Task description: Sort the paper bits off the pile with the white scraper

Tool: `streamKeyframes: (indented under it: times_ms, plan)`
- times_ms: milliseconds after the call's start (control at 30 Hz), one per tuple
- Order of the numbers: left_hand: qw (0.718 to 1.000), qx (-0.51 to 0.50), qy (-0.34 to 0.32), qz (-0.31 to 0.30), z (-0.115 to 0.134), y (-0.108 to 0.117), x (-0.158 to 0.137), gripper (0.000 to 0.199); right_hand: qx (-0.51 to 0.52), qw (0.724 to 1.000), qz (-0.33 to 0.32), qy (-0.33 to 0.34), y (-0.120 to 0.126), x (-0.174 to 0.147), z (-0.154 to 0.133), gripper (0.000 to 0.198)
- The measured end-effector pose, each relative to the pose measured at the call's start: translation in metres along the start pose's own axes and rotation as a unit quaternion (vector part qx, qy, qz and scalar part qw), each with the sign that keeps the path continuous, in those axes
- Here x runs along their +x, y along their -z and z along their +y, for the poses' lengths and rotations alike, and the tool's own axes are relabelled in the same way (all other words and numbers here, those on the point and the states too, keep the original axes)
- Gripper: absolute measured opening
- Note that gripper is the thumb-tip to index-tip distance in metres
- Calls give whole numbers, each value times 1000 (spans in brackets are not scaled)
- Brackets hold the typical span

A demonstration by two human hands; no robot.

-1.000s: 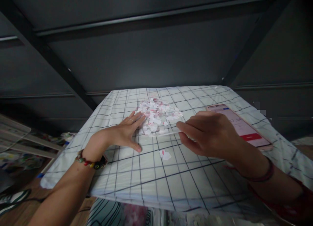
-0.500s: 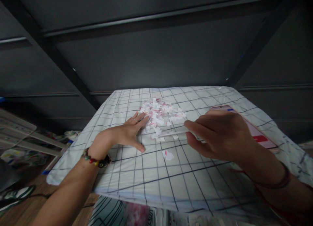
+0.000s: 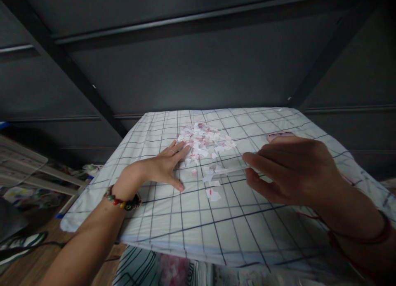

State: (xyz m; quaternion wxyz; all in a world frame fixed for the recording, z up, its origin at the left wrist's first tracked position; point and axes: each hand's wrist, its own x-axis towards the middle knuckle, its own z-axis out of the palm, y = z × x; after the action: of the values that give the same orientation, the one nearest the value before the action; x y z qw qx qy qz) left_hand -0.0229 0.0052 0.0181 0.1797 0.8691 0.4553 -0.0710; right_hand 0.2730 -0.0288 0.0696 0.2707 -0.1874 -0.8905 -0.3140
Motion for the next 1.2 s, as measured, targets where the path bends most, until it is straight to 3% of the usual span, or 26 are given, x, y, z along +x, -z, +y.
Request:
streamKeyframes:
  times_ms: [167, 367, 567, 967, 1200]
  plan:
    - [1000, -6, -5, -3, 5, 3, 0, 117, 33, 999, -20, 5, 0, -5, 4, 18]
    - [1000, 2, 15, -22, 12, 8, 0, 120, 12, 999, 29, -11, 1, -15, 15, 19]
    - [1000, -2, 7, -21, 11, 8, 0, 119, 22, 999, -25, -6, 0, -16, 19, 21]
    - [1000, -1, 7, -29, 15, 10, 0, 119, 5, 999, -21, -45, -4, -20, 20, 18]
    - [1000, -5, -9, -25, 11, 8, 0, 116, 48, 996, -21, -70, -7, -25, 23, 14]
